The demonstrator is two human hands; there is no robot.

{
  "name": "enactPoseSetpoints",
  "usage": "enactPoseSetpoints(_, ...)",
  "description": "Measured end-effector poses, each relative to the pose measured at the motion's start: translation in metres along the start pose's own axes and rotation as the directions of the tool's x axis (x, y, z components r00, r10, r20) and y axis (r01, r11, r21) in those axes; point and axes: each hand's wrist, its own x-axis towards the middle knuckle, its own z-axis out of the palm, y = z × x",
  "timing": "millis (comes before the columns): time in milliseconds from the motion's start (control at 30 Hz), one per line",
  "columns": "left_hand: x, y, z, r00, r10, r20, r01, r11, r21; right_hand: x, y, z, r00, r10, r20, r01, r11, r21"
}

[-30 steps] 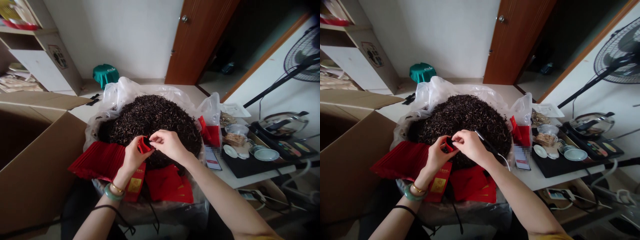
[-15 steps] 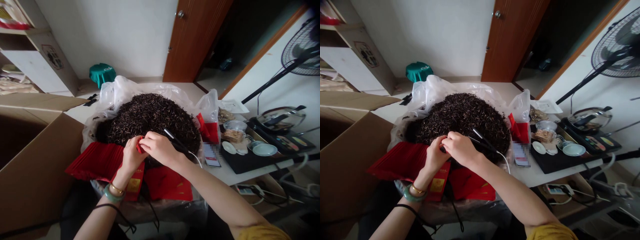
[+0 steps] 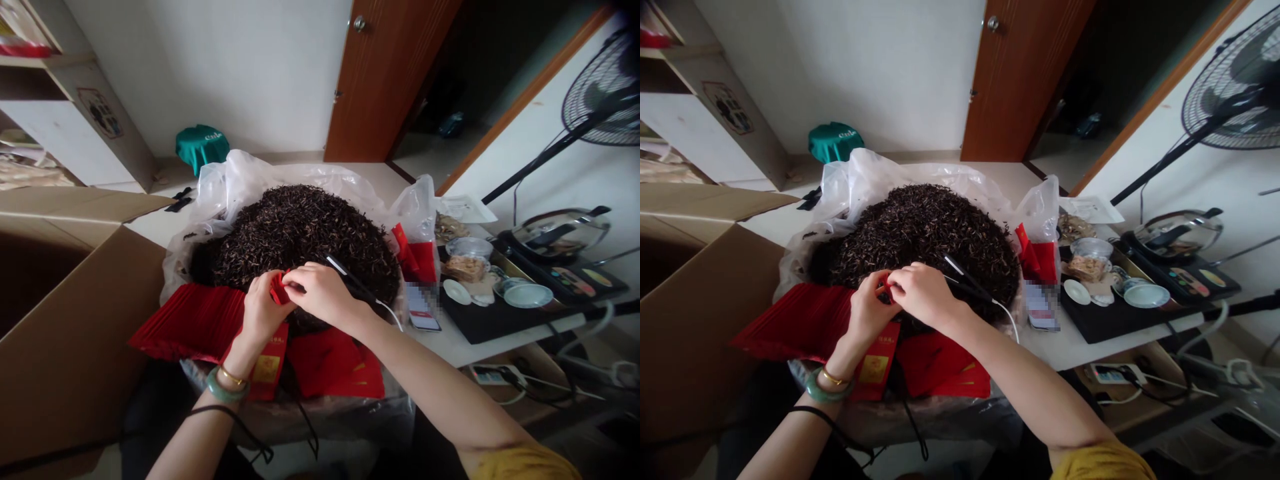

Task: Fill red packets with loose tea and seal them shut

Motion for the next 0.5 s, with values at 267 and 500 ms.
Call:
enactPoseSetpoints(267,0.001,0.002,-0.001,1.0,-0.01,-0.024,0.009,1.0,-0.015,0.002,0.006,-0.012,0.992,-0.019,-0.124,0.027,0.998,0.062)
enactPoseSetpoints(500,-0.002,0.001,-0.003,1.0,0.006,-0.031,-0.007,0.999,-0.044,-0.01,-0.008,-0.018,0.976,-0.182,0.12,0.203,0.96,-0.194)
